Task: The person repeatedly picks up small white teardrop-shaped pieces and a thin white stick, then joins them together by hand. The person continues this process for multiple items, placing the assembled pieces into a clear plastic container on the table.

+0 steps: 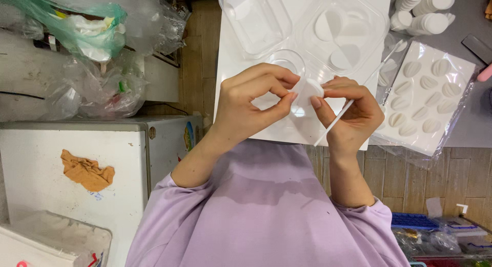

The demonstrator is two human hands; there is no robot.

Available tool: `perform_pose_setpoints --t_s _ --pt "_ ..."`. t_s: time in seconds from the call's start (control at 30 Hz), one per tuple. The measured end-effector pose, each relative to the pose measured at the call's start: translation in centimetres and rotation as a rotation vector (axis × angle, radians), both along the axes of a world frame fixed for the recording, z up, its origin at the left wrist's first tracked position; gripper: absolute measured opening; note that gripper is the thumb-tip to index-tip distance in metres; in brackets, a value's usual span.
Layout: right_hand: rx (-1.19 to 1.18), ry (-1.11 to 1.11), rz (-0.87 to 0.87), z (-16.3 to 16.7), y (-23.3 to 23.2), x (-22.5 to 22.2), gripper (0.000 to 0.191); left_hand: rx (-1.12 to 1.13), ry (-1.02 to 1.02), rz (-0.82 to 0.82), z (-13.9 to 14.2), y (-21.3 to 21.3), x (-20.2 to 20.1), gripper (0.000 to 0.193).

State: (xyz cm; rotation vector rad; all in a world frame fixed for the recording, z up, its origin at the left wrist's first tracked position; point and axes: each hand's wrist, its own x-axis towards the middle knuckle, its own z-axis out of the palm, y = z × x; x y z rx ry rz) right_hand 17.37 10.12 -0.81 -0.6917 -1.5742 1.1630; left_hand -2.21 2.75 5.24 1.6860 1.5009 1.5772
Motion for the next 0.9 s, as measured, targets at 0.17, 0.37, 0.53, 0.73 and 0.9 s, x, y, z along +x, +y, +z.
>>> perform_pose_setpoints --t_s 0.17,0.37,0.53,0.73,0.9 --pt "0.022 -0.043 -0.038 0.3 -0.3 -0.3 0.025 -0.047 -0.047 0.001 0.3 -0.2 0.1 0.011" --pt "0.046 -0.060 -0.058 0.3 -0.5 -0.4 0.024 -0.033 -0.034 0.001 0.3 -0.2 0.1 0.010" --pt "0.084 -0.071 -0.087 0.4 -0.9 -0.8 0.023 -0.030 -0.034 0.020 0.4 -0.5 0.5 0.008" --pt "0.301 -0.103 -0.141 0.1 -1.5 -1.7 0.023 -0.005 0.065 0.123 0.3 -0.8 2.1 0.007" --pt "0.292 -0.028 -0.096 -0.1 -0.7 -1.1 0.024 0.026 -0.012 0.006 0.0 -1.1 1.4 0.014"
